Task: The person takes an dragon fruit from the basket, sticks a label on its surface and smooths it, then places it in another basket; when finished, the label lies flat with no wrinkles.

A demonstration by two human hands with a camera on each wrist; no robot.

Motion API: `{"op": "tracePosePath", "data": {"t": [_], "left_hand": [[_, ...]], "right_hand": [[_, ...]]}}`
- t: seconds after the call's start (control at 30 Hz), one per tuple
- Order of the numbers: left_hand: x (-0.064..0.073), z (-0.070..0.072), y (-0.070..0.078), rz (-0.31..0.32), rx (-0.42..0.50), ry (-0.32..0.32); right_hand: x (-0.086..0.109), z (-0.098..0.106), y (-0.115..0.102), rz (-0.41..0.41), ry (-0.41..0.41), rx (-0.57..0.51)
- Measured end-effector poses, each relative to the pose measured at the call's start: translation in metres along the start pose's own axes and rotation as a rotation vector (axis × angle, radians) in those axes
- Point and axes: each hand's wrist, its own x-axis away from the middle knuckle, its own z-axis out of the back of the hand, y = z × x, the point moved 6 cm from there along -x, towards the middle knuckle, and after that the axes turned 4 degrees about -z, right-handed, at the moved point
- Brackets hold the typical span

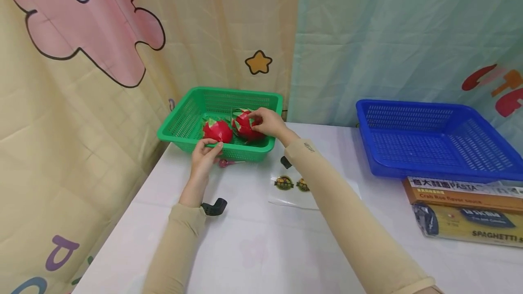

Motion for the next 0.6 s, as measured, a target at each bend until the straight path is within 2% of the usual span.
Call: {"op": "tracePosePath", "data": {"t": [0.37,0.6], "left_hand": [[0.0,0.001,0.0,0.002,-0.014,0.003],[0.001,0.001,0.001,-0.001,-0.008,0.002]], "right_hand": [[-0.001,-0.002,-0.004,-0.001,-0.051,-0.03],[0.002,0.011,-0.016,0.022,-0.027,-0.082]]}}
